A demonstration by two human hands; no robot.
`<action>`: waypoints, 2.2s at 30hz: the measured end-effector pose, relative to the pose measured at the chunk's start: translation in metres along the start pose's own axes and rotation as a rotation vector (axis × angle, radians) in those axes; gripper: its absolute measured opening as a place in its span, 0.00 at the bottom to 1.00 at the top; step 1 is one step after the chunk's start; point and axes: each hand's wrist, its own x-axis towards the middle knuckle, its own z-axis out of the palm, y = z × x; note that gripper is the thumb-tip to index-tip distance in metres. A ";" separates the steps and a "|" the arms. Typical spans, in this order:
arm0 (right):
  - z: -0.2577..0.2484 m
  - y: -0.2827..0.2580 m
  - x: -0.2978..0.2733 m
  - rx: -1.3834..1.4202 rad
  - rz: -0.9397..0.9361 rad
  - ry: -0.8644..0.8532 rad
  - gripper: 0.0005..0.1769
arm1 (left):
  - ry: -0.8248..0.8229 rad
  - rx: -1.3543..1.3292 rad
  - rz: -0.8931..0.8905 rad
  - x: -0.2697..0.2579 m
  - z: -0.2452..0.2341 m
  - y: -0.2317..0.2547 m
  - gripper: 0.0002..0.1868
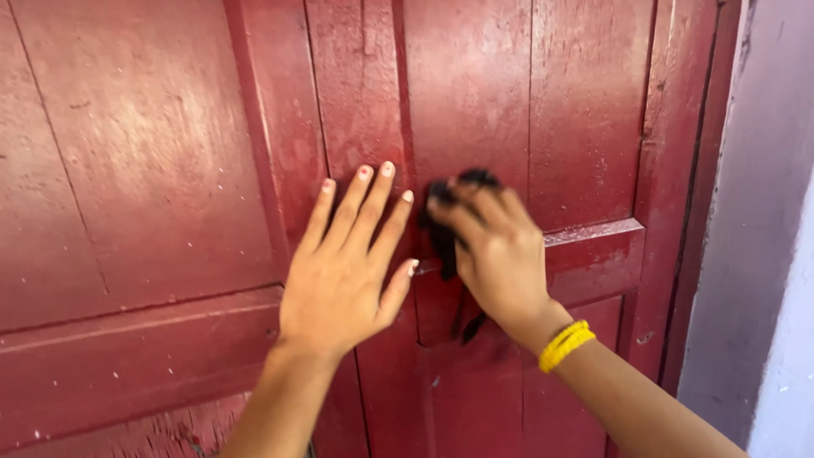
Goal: The person wipes a red wooden door with a black cloth, moving from the top panels down to the bottom. They then use a spray bottle to apply liquid to the door surface and continue wiping the treated areas with the cloth.
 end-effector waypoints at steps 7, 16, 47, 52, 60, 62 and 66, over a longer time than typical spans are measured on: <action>-0.028 0.046 -0.027 0.023 -0.160 -0.147 0.27 | -0.086 0.085 -0.025 0.002 -0.003 0.008 0.39; -0.051 0.119 -0.057 -0.091 0.037 -0.161 0.28 | -0.071 0.106 -0.073 -0.005 0.000 0.016 0.36; 0.025 -0.106 -0.035 0.139 0.213 0.037 0.18 | 0.324 -0.489 -0.362 -0.045 -0.001 0.019 0.34; 0.035 -0.119 -0.049 0.158 0.088 0.004 0.18 | 0.251 -0.555 -0.338 -0.054 -0.015 0.013 0.34; -0.005 -0.079 -0.060 0.306 -0.023 -0.535 0.20 | 0.104 -0.504 -0.451 -0.050 -0.034 0.026 0.31; -0.021 -0.068 -0.066 0.416 0.037 -0.659 0.23 | 0.025 -0.312 -0.342 -0.058 -0.041 0.041 0.34; -0.052 -0.039 -0.094 0.412 0.520 -0.902 0.21 | -0.068 -0.168 -0.159 -0.087 -0.051 0.091 0.45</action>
